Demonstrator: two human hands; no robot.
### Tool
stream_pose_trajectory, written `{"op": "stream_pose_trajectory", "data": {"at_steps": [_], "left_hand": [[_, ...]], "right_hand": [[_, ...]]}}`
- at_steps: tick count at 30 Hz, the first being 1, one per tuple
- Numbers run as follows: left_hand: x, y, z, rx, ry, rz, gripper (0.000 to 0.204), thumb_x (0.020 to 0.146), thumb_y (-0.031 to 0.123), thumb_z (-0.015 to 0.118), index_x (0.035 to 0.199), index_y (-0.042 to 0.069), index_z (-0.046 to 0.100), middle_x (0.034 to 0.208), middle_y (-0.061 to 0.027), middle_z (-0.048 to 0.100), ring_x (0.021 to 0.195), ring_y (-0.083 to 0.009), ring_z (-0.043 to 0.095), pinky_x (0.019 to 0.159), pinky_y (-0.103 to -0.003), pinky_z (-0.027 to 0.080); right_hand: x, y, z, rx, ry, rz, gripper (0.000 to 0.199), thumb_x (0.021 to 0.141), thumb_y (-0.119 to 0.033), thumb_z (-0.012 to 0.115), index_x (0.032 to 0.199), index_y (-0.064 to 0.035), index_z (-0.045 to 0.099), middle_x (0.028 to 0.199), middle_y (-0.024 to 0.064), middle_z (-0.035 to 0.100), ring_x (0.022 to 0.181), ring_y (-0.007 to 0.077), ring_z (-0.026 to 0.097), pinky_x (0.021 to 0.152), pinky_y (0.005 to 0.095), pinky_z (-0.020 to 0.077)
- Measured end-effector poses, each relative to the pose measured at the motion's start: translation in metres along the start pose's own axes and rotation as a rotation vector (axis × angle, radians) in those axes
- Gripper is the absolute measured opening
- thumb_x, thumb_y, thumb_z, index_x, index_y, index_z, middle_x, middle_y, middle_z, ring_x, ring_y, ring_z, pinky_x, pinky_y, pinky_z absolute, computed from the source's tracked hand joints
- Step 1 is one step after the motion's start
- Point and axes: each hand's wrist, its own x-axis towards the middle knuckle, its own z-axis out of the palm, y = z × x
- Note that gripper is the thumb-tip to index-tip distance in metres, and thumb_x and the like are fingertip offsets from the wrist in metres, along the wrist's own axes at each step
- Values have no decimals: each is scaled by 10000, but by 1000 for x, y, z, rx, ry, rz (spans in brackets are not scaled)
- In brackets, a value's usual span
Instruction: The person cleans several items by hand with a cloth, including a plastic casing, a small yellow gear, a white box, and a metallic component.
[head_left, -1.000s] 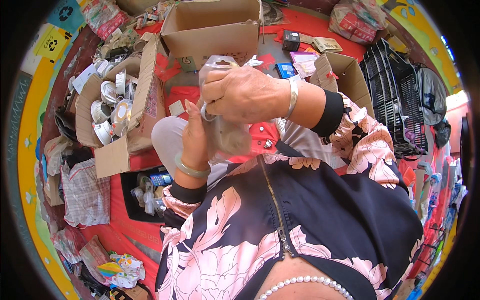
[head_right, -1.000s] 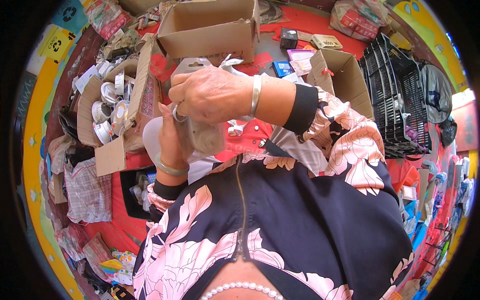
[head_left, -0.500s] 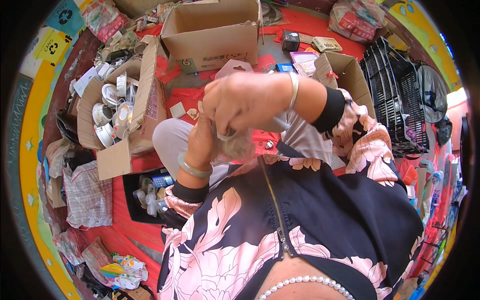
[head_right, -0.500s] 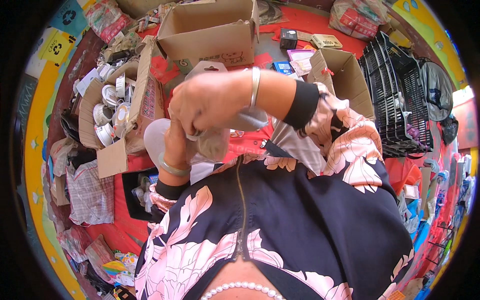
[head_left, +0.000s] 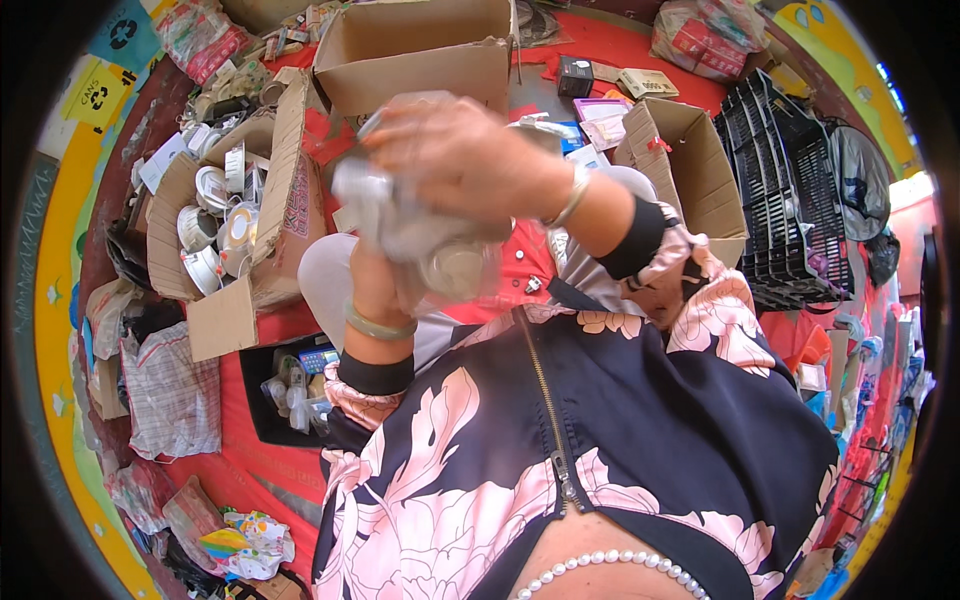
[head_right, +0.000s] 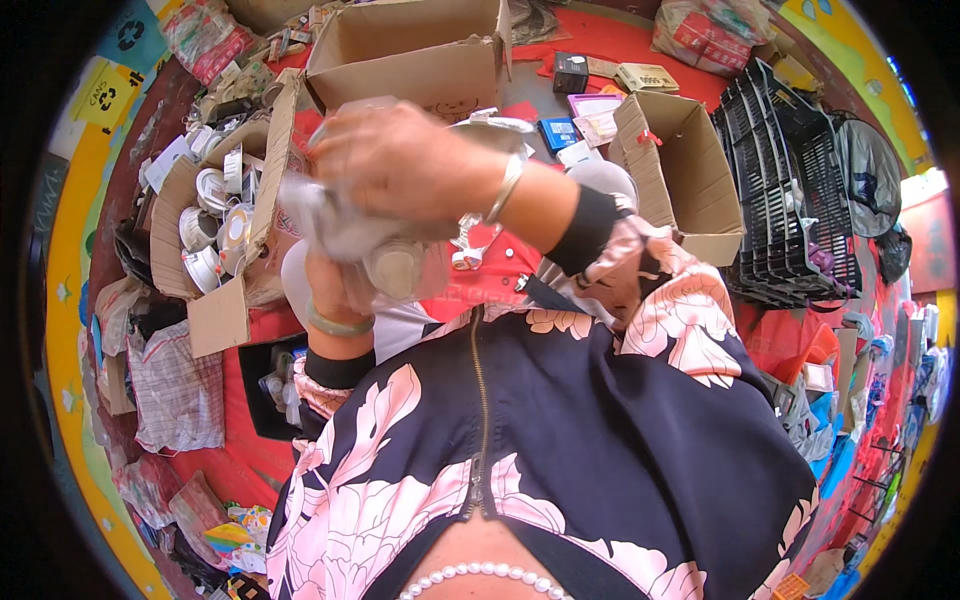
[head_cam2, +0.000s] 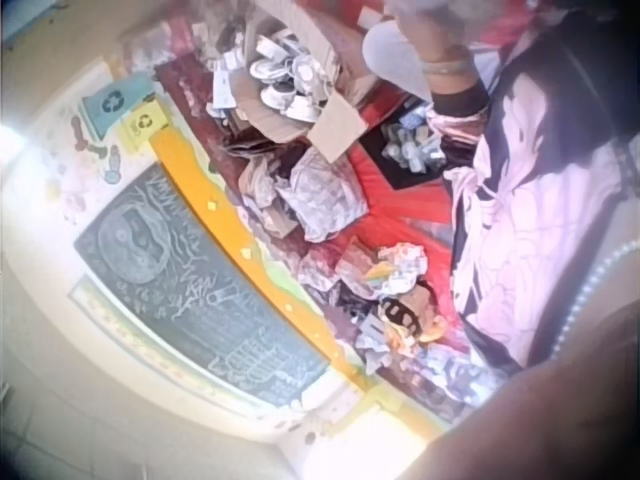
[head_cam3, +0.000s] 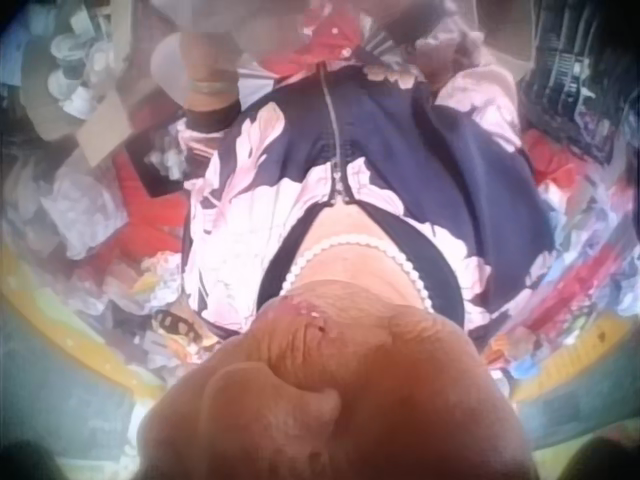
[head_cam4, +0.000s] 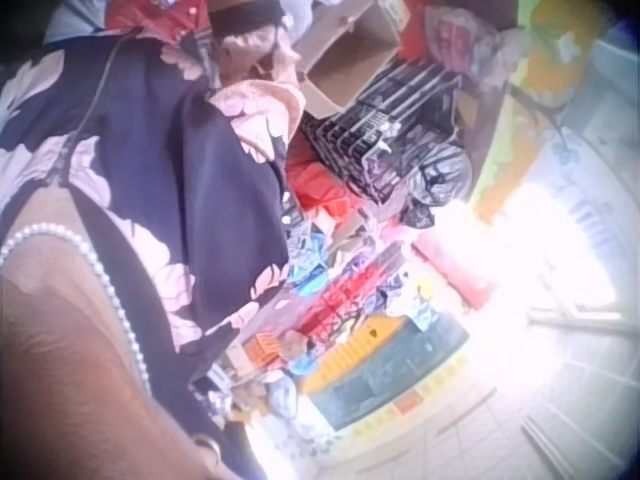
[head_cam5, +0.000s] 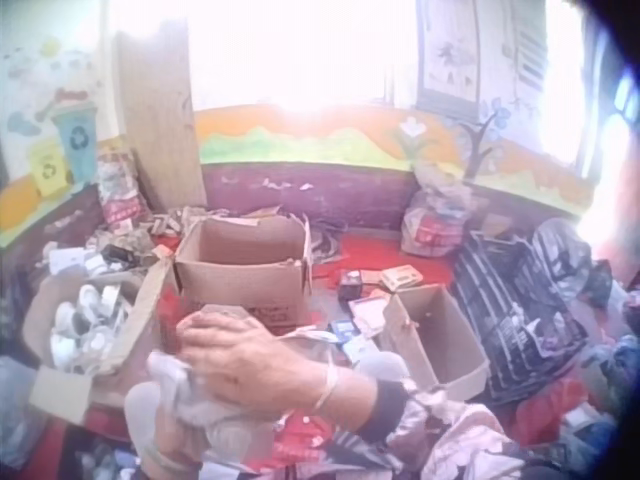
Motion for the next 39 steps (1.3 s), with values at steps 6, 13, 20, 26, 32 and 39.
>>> {"op": "stream_pose_trajectory", "data": {"at_steps": [6,13,20,26,32,39], "left_hand": [[-9,2,-13,123,59,49,541,963,433,364,1301,12,407,1240,-135,510,1110,-271,532,912,-405,464],[-11,37,-16,-91,-114,117,576,956,466,350,1343,40,376,1253,-135,520,1064,-296,570,877,-427,486],[2,19,9,74,9,143,575,951,483,355,1314,40,405,1222,-133,533,1066,-282,563,894,-400,479],[2,17,7,37,29,64,523,961,424,398,1258,-4,437,1189,-147,532,1067,-244,556,904,-357,472],[-5,15,1,-26,2,80,579,964,455,347,1307,-10,392,1232,-159,513,1088,-273,547,906,-383,471],[0,41,-14,-113,-162,209,552,959,457,339,1380,99,346,1289,-128,496,1103,-283,545,889,-413,478]], "right_hand": [[-27,18,15,-91,-7,-116,346,774,-124,605,1117,-82,599,1266,62,539,1169,261,501,965,391,411],[-75,76,-5,-317,-199,345,317,821,-161,563,1126,-88,606,1092,82,631,980,242,601,811,333,491],[-1,11,-11,101,428,276,294,777,-139,630,1054,-44,642,1022,136,631,940,284,600,851,354,465],[-6,8,23,253,13,-212,247,731,-32,647,976,-58,664,1179,88,594,1106,304,540,918,398,450],[-29,13,13,152,-114,-268,197,722,-77,671,909,-21,643,1204,106,577,1128,318,527,903,413,468],[-68,74,-16,-53,-64,287,255,770,-42,590,1014,-72,659,1083,116,632,969,275,611,843,323,493]]}}
